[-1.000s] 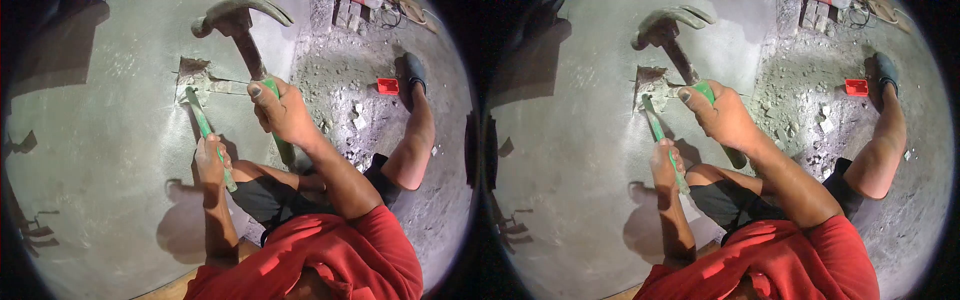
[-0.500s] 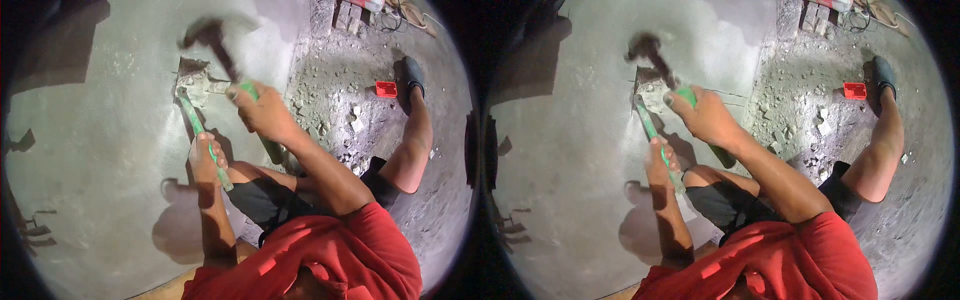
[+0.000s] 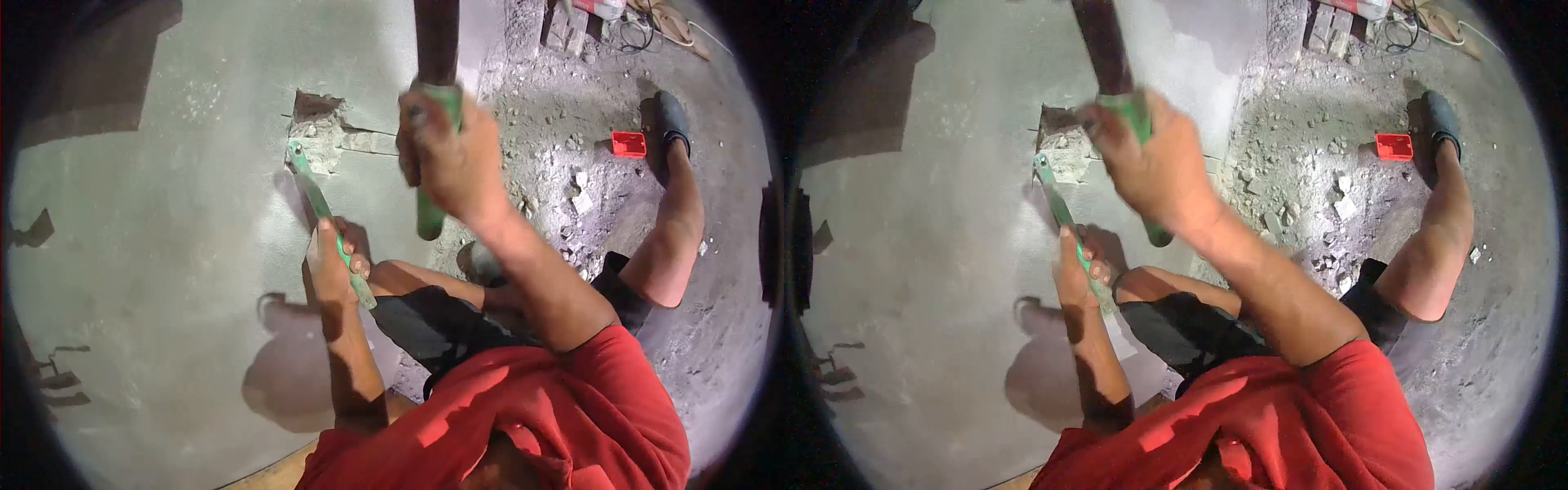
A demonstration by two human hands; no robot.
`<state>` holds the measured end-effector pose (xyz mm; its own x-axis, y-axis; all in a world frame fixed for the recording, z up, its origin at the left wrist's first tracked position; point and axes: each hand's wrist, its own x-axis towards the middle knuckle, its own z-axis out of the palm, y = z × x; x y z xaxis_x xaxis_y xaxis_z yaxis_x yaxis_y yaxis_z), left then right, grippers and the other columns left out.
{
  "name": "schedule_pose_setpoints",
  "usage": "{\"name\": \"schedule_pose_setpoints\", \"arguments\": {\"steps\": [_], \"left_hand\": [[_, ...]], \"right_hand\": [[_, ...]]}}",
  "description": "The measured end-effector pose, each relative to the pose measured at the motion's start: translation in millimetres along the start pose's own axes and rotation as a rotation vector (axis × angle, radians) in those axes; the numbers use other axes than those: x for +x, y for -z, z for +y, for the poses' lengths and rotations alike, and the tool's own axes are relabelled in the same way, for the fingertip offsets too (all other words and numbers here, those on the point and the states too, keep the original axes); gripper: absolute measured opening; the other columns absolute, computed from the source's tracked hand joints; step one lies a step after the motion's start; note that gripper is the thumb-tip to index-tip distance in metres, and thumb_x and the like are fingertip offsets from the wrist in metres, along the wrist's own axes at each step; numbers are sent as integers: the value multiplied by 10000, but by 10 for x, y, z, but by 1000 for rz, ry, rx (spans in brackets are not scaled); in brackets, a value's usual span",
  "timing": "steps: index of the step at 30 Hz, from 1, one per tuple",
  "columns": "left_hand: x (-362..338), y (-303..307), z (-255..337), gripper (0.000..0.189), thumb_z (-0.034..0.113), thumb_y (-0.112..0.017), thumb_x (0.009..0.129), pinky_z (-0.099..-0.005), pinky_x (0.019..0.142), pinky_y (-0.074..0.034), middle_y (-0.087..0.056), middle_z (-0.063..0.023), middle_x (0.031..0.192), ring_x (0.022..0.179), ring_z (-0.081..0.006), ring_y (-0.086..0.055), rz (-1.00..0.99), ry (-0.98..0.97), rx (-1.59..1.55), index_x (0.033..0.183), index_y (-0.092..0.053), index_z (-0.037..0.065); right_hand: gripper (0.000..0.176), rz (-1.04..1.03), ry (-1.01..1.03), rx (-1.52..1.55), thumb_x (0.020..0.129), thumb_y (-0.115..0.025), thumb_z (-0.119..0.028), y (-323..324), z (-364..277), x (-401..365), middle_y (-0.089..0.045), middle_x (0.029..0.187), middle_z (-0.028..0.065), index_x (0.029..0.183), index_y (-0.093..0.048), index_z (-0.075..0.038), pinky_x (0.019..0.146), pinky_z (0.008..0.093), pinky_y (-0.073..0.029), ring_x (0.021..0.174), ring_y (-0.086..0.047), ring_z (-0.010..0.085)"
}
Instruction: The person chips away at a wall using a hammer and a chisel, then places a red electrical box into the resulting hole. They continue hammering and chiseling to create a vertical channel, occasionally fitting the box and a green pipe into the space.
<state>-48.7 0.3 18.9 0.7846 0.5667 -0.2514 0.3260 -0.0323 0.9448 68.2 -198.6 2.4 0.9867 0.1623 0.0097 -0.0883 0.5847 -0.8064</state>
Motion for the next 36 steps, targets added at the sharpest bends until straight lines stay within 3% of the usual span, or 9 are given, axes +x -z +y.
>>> {"name": "schedule_pose_setpoints", "arguments": {"steps": [3,6,8,10,14,15,16,24,36], "left_hand": [[-24,8,15,356,444,-548,1006,-244,364,-365,-442,16,641,441,-65,-421,-69,-13,-45,981,-534,89],[272,202,-341,388,451,-541,1001,-321,374,-429,-546,-61,643,441,-148,-513,-182,-4,-119,998,-553,63],[556,506,-1044,431,458,-518,999,-442,488,-494,-645,-194,731,567,-319,-635,-265,-458,1445,965,-576,33],[242,144,-1434,468,465,-487,1003,-519,643,-497,-673,-277,878,789,-442,-670,-377,-363,1726,951,-596,13],[12,8,-780,352,402,-493,1023,-347,483,-430,-531,-61,682,543,-201,-528,-102,-118,937,992,-598,67],[-107,-99,-463,335,406,-503,1019,-301,463,-407,-510,-22,687,542,-139,-507,-87,-37,761,1007,-594,84],[-202,-177,-209,319,411,-513,1016,-256,444,-384,-490,16,693,541,-77,-487,-73,42,590,1022,-590,101],[-40,-119,126,308,354,-503,1007,-246,425,-386,-490,11,718,504,-78,-464,-1,-4,423,1066,-551,56],[140,22,197,310,337,-559,990,-258,392,-384,-496,-4,725,484,-87,-463,-135,55,408,1038,-542,31]], "right_hand": [[492,6,684,-700,949,-602,-441,-69,801,-46,-639,720,236,989,-633,48,657,439,-504,704,-652,380],[550,-155,-52,-585,937,-602,-466,161,908,11,-657,872,338,1020,-629,76,782,492,-515,861,-649,500],[581,-80,-12,-553,937,-599,-483,323,892,-69,-658,856,331,1026,-625,90,779,481,-520,840,-662,477],[512,26,-112,-477,923,-646,-469,486,681,-42,-623,682,170,1017,-643,35,648,407,-514,644,-623,271],[532,-38,-71,-625,933,-619,-493,751,559,-83,-613,686,116,1026,-641,30,628,370,-499,654,-594,190],[575,-33,-45,-592,932,-615,-488,702,500,-103,-649,776,303,1020,-619,80,723,477,-527,742,-679,431],[575,-46,-43,-590,932,-615,-488,636,525,-87,-649,776,303,1020,-619,80,723,477,-527,742,-679,431],[404,-86,-222,257,988,-558,-450,438,860,-181,-491,638,10,993,-568,-45,457,282,-384,494,-474,109],[449,154,-458,401,1002,-466,-535,386,869,-246,-478,631,-1,920,-513,-96,434,306,-389,446,-445,134]]}}
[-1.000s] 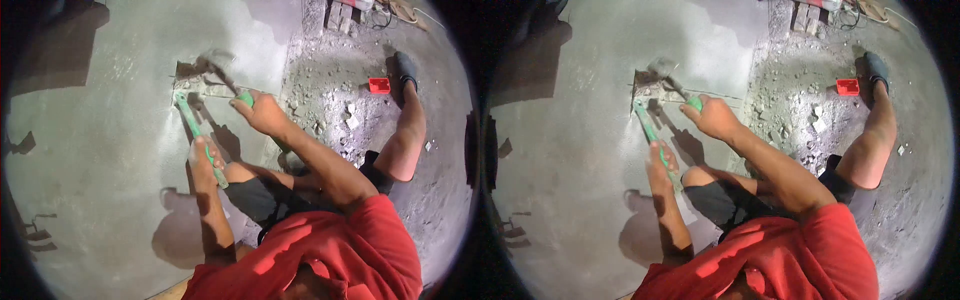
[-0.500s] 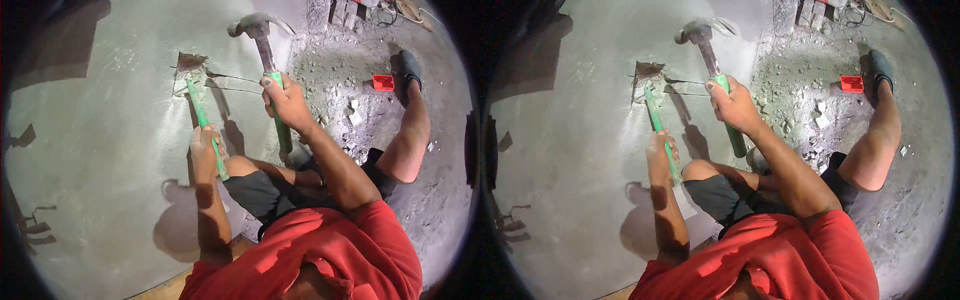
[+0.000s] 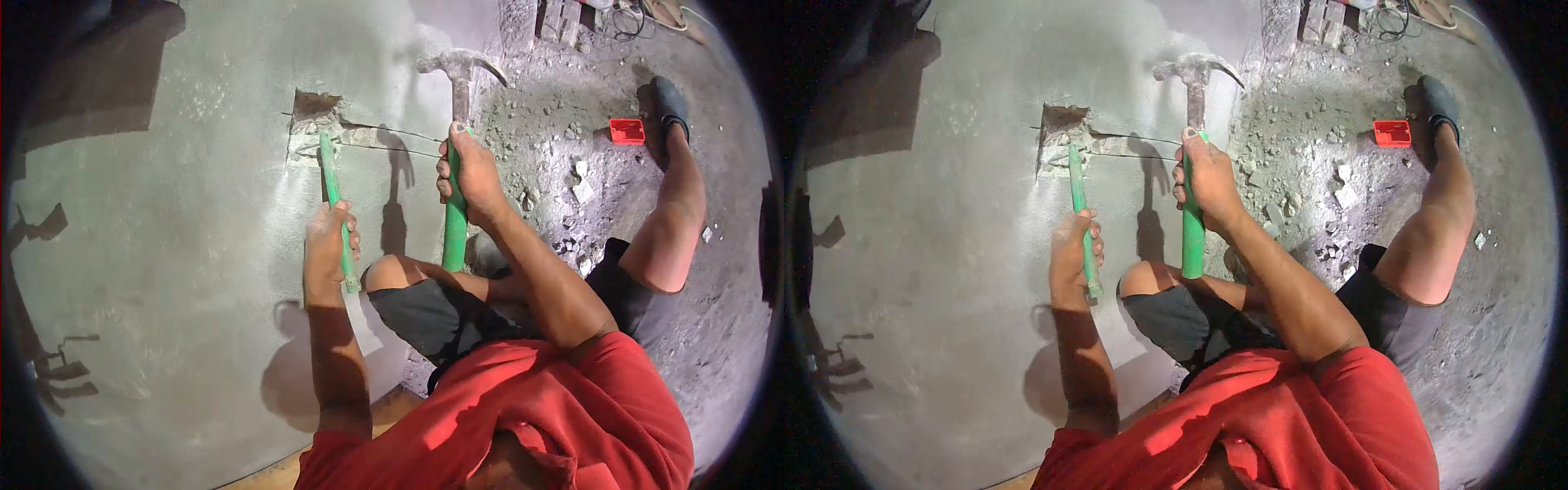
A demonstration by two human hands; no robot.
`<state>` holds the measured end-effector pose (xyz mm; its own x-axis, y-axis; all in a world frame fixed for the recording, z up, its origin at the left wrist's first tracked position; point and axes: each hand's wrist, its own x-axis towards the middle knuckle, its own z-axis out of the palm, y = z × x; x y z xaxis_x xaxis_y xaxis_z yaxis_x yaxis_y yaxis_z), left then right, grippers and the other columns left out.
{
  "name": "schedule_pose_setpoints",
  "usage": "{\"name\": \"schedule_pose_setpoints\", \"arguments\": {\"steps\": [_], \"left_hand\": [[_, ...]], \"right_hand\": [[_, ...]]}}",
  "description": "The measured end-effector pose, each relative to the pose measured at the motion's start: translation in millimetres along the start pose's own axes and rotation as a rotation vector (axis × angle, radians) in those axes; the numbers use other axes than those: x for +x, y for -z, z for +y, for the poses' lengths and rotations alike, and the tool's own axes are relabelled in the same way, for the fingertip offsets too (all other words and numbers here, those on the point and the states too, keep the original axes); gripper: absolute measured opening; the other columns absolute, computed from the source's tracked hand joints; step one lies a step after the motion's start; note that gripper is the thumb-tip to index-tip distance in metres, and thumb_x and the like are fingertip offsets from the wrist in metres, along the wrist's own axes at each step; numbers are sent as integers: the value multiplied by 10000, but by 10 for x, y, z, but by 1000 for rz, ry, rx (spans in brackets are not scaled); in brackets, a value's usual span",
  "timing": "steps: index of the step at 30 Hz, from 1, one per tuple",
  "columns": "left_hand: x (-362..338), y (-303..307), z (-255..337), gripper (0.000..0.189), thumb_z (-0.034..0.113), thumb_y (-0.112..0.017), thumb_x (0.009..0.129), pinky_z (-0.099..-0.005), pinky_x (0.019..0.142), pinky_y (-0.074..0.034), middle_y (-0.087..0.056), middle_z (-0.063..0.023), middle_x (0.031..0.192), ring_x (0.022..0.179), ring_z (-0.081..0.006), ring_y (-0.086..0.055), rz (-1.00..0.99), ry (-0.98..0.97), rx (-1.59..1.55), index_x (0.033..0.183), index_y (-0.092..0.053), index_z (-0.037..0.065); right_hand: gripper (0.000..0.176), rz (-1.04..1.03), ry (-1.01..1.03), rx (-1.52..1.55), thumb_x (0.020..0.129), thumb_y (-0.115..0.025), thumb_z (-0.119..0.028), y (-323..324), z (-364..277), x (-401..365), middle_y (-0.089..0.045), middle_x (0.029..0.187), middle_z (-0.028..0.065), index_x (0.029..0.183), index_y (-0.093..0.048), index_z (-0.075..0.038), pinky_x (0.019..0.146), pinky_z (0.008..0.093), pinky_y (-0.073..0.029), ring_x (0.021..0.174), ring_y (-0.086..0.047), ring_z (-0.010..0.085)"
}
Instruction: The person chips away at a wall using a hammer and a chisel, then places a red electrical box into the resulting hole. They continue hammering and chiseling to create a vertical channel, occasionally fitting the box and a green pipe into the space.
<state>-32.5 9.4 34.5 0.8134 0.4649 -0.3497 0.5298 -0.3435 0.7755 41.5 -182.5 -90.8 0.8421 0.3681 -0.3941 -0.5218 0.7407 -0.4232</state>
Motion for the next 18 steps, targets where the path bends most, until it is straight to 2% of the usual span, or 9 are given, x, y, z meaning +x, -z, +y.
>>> {"name": "schedule_pose_setpoints", "arguments": {"steps": [5,8,9,10,12,13,15,16,18], "left_hand": [[53,-170,-31,244,304,-590,988,-242,399,-392,-503,21,718,499,-72,-470,54,1,-50,1037,-550,69],[76,-237,32,206,289,-581,986,-246,399,-391,-499,22,716,498,-75,-465,87,21,-35,994,-534,89],[74,-247,45,200,287,-582,985,-247,399,-393,-499,23,713,498,-77,-466,88,24,-41,975,-525,95],[57,-256,64,197,284,-584,984,-249,399,-395,-499,23,711,498,-79,-468,89,25,-46,955,-517,101],[-14,-273,161,193,280,-585,981,-254,399,-394,-497,24,707,497,-80,-467,102,35,-64,950,-515,103],[-4,-287,201,189,275,-587,979,-258,398,-393,-495,24,703,497,-81,-466,111,48,-89,944,-513,105],[-15,-274,179,188,273,-591,978,-260,398,-393,-494,25,700,496,-81,-467,102,28,-94,947,-516,104],[-5,-272,176,187,272,-595,976,-262,398,-393,-493,25,697,496,-80,-467,92,1,-89,951,-519,103],[-1,-272,135,199,278,-599,979,-259,392,-389,-490,25,693,489,-82,-467,104,24,-42,951,-516,98]], "right_hand": [[447,77,-37,63,998,-474,-538,16,223,63,-480,633,-3,920,-510,-99,432,305,-397,451,-448,126],[479,119,-22,68,990,-484,-541,-292,564,54,-489,635,17,906,-527,-71,402,321,-421,437,-466,141],[466,87,-76,-2,985,-497,-514,-412,665,38,-502,636,27,897,-533,-57,395,336,-428,438,-486,154],[439,-59,-190,-52,983,-495,-475,-452,703,43,-509,631,37,879,-537,-50,392,339,-425,437,-492,162],[413,-361,-259,-559,981,-486,-450,-465,679,78,-503,623,38,888,-534,-50,395,340,-426,430,-485,161],[413,-355,-246,-561,981,-486,-450,-466,669,70,-503,623,38,888,-534,-50,395,340,-426,430,-485,161],[428,-172,-99,-386,978,-484,-472,-474,725,-73,-494,619,30,907,-531,-52,406,336,-433,434,-479,151],[428,-180,-96,-397,978,-484,-472,-453,680,-65,-494,619,30,907,-531,-52,406,336,-433,434,-479,151],[418,13,-146,-15,977,-484,-469,-372,570,-96,-489,617,20,925,-533,-57,417,332,-442,447,-479,142]]}}
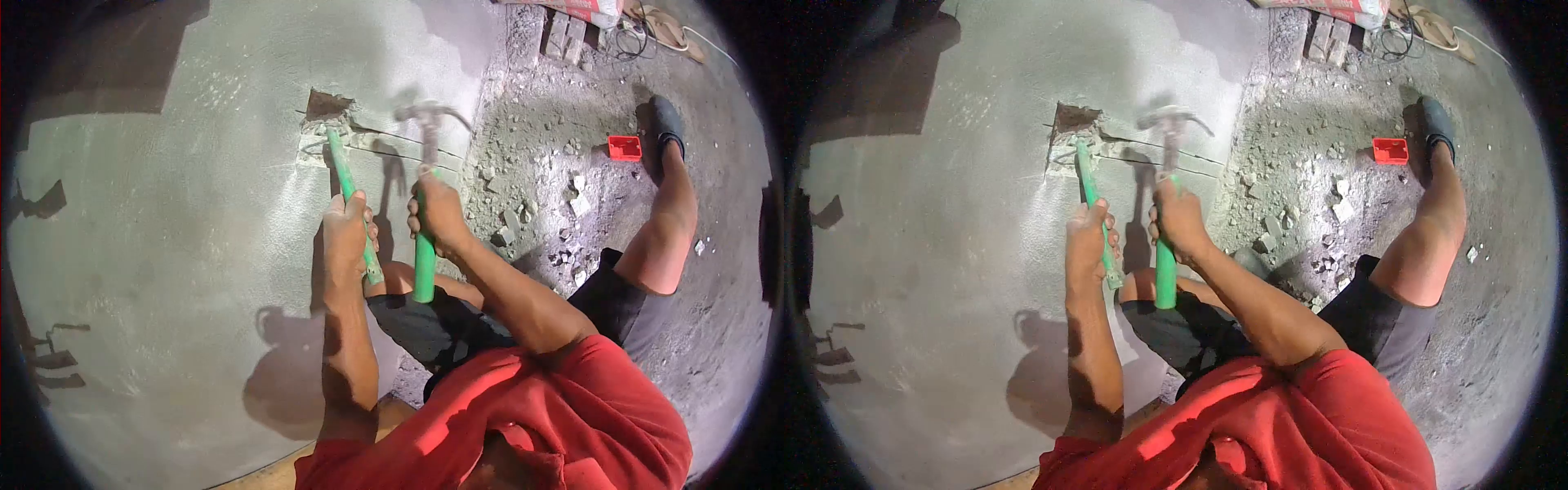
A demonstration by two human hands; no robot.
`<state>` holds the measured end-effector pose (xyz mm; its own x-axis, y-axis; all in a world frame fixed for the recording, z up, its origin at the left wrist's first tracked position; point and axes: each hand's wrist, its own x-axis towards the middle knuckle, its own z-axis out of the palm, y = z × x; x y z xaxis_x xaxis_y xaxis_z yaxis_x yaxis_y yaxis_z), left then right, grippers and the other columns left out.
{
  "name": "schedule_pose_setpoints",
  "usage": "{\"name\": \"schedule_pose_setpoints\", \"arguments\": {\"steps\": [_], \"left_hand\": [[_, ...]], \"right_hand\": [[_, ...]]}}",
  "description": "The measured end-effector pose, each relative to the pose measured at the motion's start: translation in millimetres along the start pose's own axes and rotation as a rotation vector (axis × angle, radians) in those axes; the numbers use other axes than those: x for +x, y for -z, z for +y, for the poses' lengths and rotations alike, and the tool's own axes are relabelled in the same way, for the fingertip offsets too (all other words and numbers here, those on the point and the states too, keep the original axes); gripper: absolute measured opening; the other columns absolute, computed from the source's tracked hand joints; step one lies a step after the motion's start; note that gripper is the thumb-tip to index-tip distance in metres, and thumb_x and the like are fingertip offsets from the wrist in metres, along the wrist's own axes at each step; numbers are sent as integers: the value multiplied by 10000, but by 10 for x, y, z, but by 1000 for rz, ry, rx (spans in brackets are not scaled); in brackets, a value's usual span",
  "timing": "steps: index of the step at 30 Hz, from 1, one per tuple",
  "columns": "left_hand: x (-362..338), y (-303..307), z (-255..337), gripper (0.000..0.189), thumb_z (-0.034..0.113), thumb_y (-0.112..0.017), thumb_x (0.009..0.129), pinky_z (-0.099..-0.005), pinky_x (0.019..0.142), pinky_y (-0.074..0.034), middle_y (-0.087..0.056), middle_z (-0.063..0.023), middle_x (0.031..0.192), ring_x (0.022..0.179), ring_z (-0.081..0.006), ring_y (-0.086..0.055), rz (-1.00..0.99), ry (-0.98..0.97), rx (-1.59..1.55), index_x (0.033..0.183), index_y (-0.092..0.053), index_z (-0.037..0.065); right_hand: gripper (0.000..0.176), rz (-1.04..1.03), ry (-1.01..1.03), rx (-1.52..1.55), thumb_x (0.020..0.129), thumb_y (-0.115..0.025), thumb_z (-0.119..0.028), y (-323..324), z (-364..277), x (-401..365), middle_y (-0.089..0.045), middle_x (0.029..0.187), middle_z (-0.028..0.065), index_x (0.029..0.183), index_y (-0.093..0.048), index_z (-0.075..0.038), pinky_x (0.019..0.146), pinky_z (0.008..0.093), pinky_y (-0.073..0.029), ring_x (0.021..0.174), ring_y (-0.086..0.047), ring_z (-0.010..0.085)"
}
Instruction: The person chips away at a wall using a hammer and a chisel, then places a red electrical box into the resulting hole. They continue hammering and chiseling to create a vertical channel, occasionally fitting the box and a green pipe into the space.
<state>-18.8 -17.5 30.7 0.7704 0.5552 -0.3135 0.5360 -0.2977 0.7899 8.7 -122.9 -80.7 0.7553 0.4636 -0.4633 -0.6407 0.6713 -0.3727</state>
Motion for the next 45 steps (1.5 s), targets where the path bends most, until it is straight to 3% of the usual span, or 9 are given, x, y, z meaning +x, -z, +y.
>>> {"name": "schedule_pose_setpoints", "arguments": {"steps": [10,14,16,18,20,24,27,36,45], "left_hand": [[93,-33,-46,179,230,-560,981,-286,371,-387,-477,0,694,472,-104,-460,-7,-7,-3,926,-482,78],[9,-54,11,183,237,-556,978,-286,375,-390,-474,3,692,479,-105,-464,10,6,32,922,-485,78],[57,-35,-17,186,241,-554,979,-285,380,-393,-475,6,693,484,-104,-466,-8,-6,22,916,-486,80],[59,-43,-5,188,245,-552,979,-284,385,-395,-475,8,694,489,-103,-468,-31,-17,5,910,-488,82],[22,-52,25,182,242,-548,980,-281,391,-395,-478,14,694,492,-102,-469,11,42,22,910,-489,85],[27,-9,-18,177,238,-549,983,-280,391,-391,-479,17,692,488,-100,-463,23,30,50,925,-483,85],[104,47,-108,192,251,-568,981,-275,392,-386,-480,18,694,490,-94,-465,-45,15,34,932,-477,88],[-10,190,-47,321,332,-574,991,-251,399,-390,-475,21,697,503,-77,-468,-123,-24,-185,1097,-527,32],[-158,-17,-300,450,460,-562,995,-242,434,-396,-484,6,713,526,-79,-483,-81,-58,-138,1153,-530,39]], "right_hand": [[437,-139,-142,-199,985,-481,-507,-12,-58,130,-481,633,7,873,-519,-86,418,329,-439,440,-460,139],[481,117,76,304,976,-486,-539,-197,125,121,-486,627,12,864,-532,-73,415,325,-432,422,-437,133],[489,-181,-111,-259,972,-492,-541,-253,12,150,-494,633,16,874,-539,-64,408,319,-425,427,-439,131],[482,-102,-220,-200,968,-500,-535,-64,-122,146,-498,634,16,883,-538,-62,400,316,-419,426,-443,132],[403,-77,-55,-184,983,-487,-438,156,-133,181,-499,625,41,838,-540,-66,424,364,-449,452,-487,161],[414,213,129,436,1000,-437,-421,-109,-22,151,-484,613,32,860,-541,-47,443,364,-450,468,-494,168],[416,-235,-156,-318,986,-476,-429,-202,52,212,-526,647,48,849,-535,-40,435,370,-470,475,-515,170],[458,-1,19,228,964,-494,-596,414,-217,150,-446,640,-36,933,-459,-140,463,323,-419,463,-427,107],[438,69,-15,58,962,-537,-545,558,-403,62,-466,636,-15,903,-478,-115,460,296,-417,465,-434,109]]}}
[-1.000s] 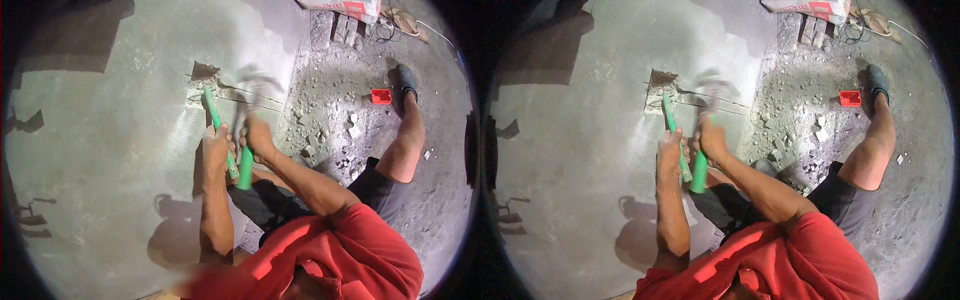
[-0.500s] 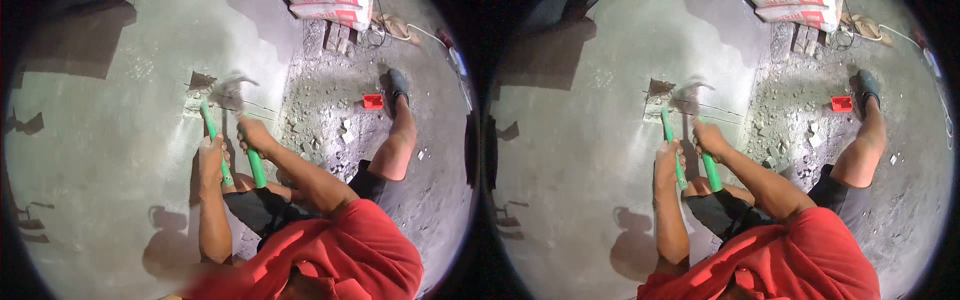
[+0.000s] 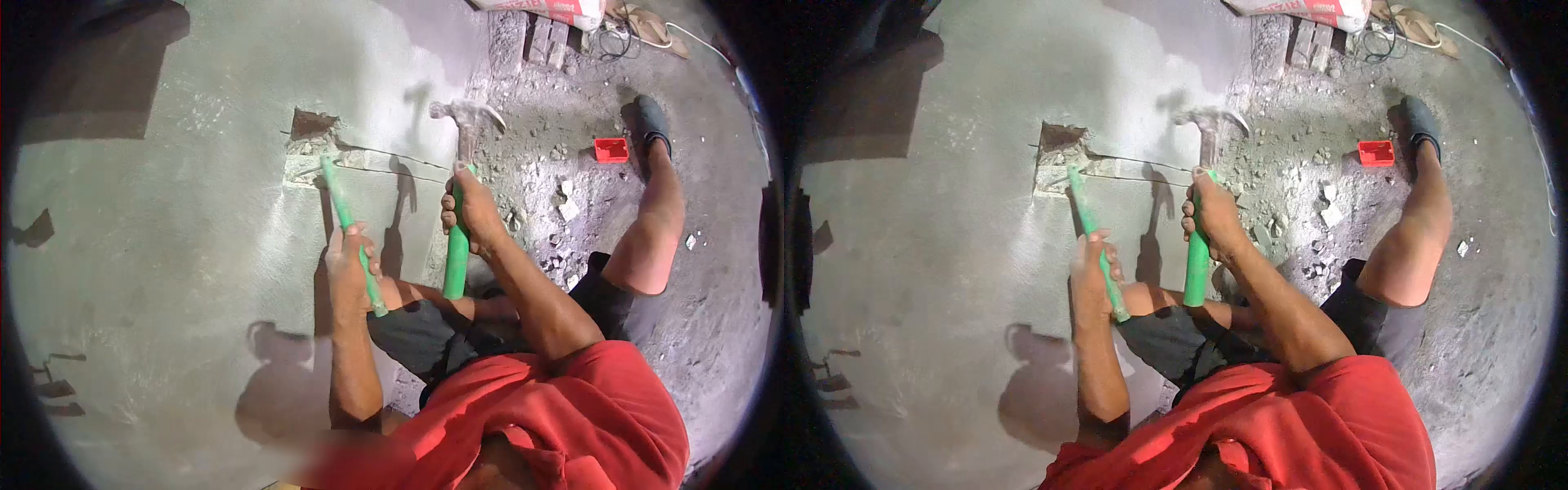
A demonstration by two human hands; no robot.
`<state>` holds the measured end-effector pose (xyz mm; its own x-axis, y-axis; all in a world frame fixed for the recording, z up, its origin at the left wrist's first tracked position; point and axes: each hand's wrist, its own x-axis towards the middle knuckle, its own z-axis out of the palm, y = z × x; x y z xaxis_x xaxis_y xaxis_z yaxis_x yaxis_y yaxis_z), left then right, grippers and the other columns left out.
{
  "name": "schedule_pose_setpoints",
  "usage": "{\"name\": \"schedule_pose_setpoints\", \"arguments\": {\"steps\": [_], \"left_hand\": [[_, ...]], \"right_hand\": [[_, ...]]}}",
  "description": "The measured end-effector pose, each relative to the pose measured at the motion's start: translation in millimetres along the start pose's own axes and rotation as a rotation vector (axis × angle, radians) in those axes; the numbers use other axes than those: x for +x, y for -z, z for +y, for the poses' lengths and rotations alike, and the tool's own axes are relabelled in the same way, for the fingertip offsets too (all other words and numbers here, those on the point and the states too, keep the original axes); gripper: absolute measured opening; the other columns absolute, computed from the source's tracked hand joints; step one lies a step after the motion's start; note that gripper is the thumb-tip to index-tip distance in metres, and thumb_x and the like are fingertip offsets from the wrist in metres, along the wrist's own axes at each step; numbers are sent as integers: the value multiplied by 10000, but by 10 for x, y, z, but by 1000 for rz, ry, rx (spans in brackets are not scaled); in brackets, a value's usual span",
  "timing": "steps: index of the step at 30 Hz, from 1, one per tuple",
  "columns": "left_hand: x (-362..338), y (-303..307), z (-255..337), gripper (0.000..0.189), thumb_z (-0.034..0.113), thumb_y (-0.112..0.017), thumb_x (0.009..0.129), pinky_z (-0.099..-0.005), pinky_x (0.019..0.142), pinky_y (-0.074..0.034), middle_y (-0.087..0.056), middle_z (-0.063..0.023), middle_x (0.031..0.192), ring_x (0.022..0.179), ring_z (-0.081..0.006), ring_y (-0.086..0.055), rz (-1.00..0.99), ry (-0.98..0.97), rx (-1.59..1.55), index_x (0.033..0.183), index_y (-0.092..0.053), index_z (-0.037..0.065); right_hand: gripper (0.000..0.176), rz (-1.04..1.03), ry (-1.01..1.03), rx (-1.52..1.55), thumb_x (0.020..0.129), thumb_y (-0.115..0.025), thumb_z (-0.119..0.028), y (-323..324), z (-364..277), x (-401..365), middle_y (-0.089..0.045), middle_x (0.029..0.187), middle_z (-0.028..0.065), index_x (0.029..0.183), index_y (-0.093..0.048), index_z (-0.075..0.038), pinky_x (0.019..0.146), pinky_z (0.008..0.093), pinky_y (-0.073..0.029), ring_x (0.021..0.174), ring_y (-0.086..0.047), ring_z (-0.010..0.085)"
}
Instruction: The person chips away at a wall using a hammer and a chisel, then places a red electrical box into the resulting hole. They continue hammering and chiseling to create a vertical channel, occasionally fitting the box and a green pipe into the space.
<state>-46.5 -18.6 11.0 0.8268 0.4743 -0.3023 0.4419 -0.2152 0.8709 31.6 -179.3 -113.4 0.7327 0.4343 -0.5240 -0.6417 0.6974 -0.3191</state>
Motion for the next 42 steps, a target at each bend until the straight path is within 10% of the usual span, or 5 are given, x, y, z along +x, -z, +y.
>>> {"name": "schedule_pose_setpoints", "arguments": {"steps": [11,27,34,37,42], "left_hand": [[2,19,152,377,394,-549,1013,-255,464,-407,-494,-2,732,558,-90,-485,24,39,-107,1108,-540,29],[145,6,214,262,314,-596,980,-261,419,-407,-489,3,741,529,-86,-471,58,92,-114,1034,-533,65],[165,57,175,250,308,-598,981,-260,440,-402,-506,12,753,551,-86,-477,70,117,-59,1026,-548,67],[171,55,193,242,297,-590,985,-264,434,-402,-504,7,749,546,-89,-477,64,113,-75,1027,-546,62],[153,18,201,276,300,-592,995,-261,447,-401,-503,7,752,560,-88,-478,67,109,-70,1075,-552,38]], "right_hand": [[339,-200,316,-344,975,-603,-365,-186,-142,-127,-522,624,27,886,-527,-47,412,293,-393,446,-477,109],[421,-301,-51,-245,980,-526,-444,-626,497,46,-505,600,34,863,-554,-40,406,328,-425,438,-509,149],[406,115,144,266,981,-517,-473,-594,534,122,-490,620,17,832,-499,-96,419,341,-432,443,-475,146],[398,-298,4,-420,993,-492,-477,-664,550,83,-478,631,3,834,-491,-113,431,333,-429,456,-463,137],[376,-120,-57,-71,1006,-467,-457,-303,180,81,-471,625,-6,853,-515,-117,450,327,-432,463,-461,128]]}}
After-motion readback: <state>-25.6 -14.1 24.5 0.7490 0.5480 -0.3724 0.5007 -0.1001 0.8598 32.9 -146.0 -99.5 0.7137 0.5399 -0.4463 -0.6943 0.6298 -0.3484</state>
